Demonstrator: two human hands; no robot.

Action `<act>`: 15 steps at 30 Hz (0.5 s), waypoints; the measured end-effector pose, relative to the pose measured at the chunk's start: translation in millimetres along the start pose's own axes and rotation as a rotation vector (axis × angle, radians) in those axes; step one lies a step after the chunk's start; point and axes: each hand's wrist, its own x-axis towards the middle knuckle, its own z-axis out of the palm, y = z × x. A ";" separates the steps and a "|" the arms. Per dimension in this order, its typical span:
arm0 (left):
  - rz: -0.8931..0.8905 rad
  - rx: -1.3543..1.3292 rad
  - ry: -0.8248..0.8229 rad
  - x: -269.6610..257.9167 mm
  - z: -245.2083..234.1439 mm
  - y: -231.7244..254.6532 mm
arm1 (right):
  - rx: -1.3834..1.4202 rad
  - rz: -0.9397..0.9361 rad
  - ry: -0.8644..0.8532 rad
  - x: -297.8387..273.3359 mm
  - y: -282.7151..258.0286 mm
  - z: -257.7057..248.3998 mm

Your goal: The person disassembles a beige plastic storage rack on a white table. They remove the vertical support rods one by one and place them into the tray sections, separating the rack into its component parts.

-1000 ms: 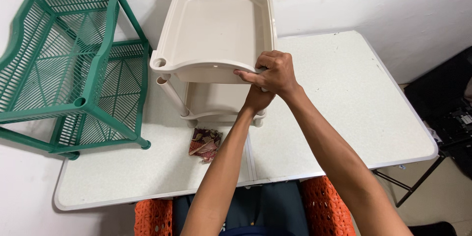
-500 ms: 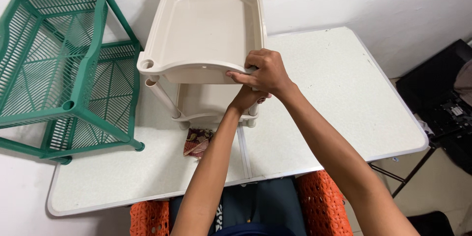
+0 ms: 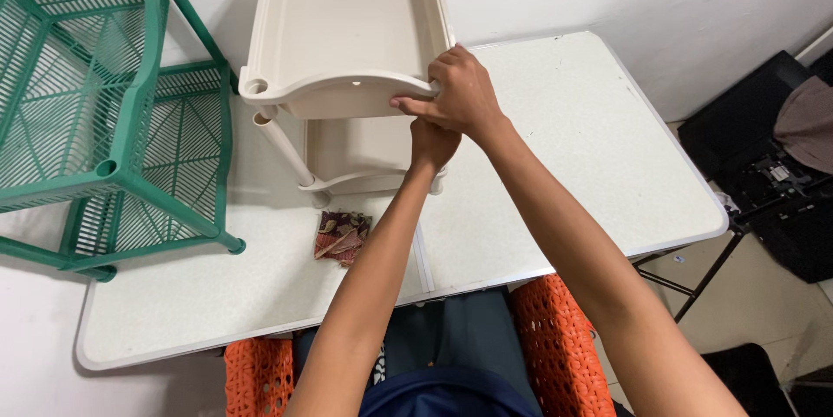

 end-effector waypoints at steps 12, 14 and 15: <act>0.041 -0.087 -0.089 29.1 9.0 -28.9 | 0.094 -0.138 0.032 0.1 27.4 16.3; 0.030 -0.064 -0.130 29.9 1.7 -27.1 | 0.098 -0.145 0.023 0.8 26.3 19.4; 0.011 -0.059 -0.146 29.8 -0.8 -24.2 | 0.099 -0.137 0.013 1.2 26.1 19.7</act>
